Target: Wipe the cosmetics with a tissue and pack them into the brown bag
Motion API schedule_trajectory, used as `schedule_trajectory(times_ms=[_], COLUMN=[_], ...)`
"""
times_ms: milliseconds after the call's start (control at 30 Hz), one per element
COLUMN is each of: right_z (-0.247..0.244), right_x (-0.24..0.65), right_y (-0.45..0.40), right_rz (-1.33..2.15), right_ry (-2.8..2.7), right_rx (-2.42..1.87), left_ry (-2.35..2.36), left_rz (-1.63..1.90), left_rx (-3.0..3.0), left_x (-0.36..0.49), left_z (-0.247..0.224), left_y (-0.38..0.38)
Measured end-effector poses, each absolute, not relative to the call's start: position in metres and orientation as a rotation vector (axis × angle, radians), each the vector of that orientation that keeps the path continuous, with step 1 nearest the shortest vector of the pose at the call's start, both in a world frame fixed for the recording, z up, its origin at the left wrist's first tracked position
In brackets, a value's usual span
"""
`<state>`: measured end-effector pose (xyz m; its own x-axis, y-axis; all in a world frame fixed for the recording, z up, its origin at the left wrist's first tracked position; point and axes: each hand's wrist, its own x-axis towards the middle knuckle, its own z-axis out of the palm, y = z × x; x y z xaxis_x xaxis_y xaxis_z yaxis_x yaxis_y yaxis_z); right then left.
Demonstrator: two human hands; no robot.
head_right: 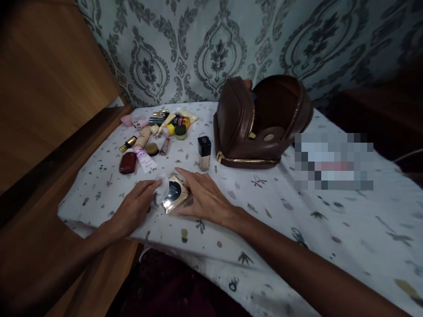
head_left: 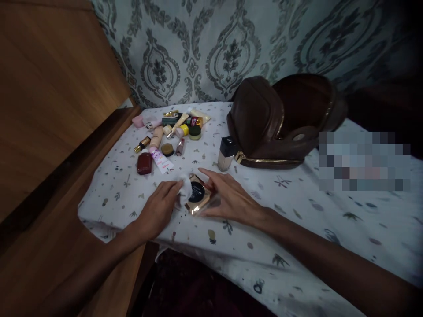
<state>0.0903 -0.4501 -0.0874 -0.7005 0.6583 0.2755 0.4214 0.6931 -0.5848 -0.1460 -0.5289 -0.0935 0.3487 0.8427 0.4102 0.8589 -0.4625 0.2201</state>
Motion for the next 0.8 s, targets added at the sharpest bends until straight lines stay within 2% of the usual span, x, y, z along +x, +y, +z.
schedule_trajectory(times_ms=[233, 367, 567, 800], right_z=[-0.096, -0.103, -0.101, -0.091], right_x=[0.089, 0.089, 0.089, 0.087], right_y=[-0.449, -0.446, -0.445, -0.453], right_rz=[0.798, 0.71, 0.818, 0.77], right_ry=[-2.398, -2.364, -2.358, -2.37], right_rx=[-0.826, -0.82, -0.776, -0.858], left_ry=[-1.584, -1.464, -1.371, -1.636], left_rz=[-0.716, -0.569, -0.342, -0.545], left_rx=[-2.716, -2.757, -2.766, -2.644], left_x=[-0.146, -0.133, -0.114, -0.138], left_z=[-0.076, -0.067, -0.062, -0.067], left_y=[-0.507, -0.504, -0.504, -0.514])
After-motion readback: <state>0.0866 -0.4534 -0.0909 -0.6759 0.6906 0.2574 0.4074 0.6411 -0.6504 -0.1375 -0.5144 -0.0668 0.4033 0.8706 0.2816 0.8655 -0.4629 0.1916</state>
